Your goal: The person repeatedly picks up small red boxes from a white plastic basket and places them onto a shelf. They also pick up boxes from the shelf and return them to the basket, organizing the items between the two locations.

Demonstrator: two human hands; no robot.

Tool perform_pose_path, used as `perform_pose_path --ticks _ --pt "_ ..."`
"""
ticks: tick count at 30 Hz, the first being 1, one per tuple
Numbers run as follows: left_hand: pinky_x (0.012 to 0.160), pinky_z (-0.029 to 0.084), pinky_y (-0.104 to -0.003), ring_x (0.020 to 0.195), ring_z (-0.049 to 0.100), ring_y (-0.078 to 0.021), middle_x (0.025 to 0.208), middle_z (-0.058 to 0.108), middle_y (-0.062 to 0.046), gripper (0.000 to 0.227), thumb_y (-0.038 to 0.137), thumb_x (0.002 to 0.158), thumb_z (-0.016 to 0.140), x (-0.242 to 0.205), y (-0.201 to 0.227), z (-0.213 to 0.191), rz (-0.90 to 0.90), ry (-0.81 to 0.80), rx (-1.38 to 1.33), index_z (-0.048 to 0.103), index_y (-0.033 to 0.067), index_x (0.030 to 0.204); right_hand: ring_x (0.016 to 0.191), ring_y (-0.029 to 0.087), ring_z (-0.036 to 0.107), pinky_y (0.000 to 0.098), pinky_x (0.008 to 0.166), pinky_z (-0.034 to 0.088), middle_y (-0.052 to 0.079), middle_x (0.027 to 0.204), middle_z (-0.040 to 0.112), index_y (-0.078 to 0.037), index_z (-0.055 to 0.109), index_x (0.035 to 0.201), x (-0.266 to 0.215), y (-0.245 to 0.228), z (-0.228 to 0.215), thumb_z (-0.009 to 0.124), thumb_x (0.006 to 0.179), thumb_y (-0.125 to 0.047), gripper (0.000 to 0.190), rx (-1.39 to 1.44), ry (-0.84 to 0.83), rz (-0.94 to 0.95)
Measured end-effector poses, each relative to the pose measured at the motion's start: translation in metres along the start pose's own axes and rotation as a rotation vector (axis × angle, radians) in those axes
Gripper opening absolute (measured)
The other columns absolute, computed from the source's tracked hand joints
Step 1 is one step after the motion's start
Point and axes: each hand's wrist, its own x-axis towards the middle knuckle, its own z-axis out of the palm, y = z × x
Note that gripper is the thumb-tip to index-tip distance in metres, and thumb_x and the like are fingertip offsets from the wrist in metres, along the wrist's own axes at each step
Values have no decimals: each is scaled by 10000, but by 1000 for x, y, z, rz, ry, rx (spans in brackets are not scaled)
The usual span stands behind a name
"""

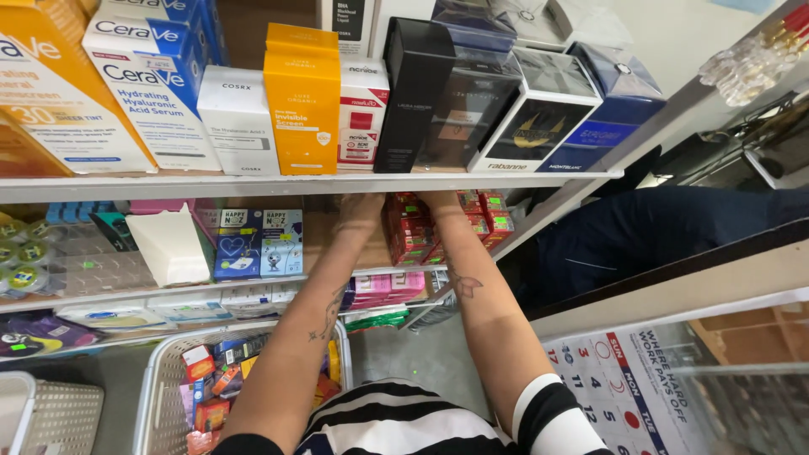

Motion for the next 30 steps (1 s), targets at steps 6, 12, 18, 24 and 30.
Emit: perform_pose_path --ticks 6,12,18,24,30 --pt "1196 371 -502 1410 525 -329 1466 590 -174 410 132 1042 424 -1 17 -36 -83 -314 96 620 80 1399 563 180 626 392 552 497 23 720 693 -205 754 851 -32 24 72 668 986 -286 179 136 232 -43" --pt "1155 254 -581 1421 380 -372 1522 457 -209 442 163 1010 447 -2 12 -15 -95 -155 -37 503 80 1440 579 209 626 395 556 496 32 724 684 -227 747 841 -11 8 14 680 941 -350 172 118 122 -28" --pt "1179 195 -528 1450 329 -363 1578 388 -119 651 446 984 576 -51 50 -38 -172 -39 -319 438 117 1529 532 268 642 469 508 488 56 646 700 -215 760 749 -7 7 2 685 925 -317 216 -3 -203 34" --pt "1266 222 -501 1499 388 -261 1599 476 -58 675 532 940 624 -79 60 -11 6 58 -186 523 127 1471 781 356 709 475 702 558 160 891 729 -80 730 930 -31 4 34 615 925 -231 190 271 -149 -20" --pt "1254 201 -496 1518 343 -279 1607 432 -113 784 576 924 658 -81 59 -25 13 29 -309 476 88 1510 660 363 692 495 617 532 160 795 733 -92 755 871 -21 10 16 649 923 -273 216 234 -122 -9"
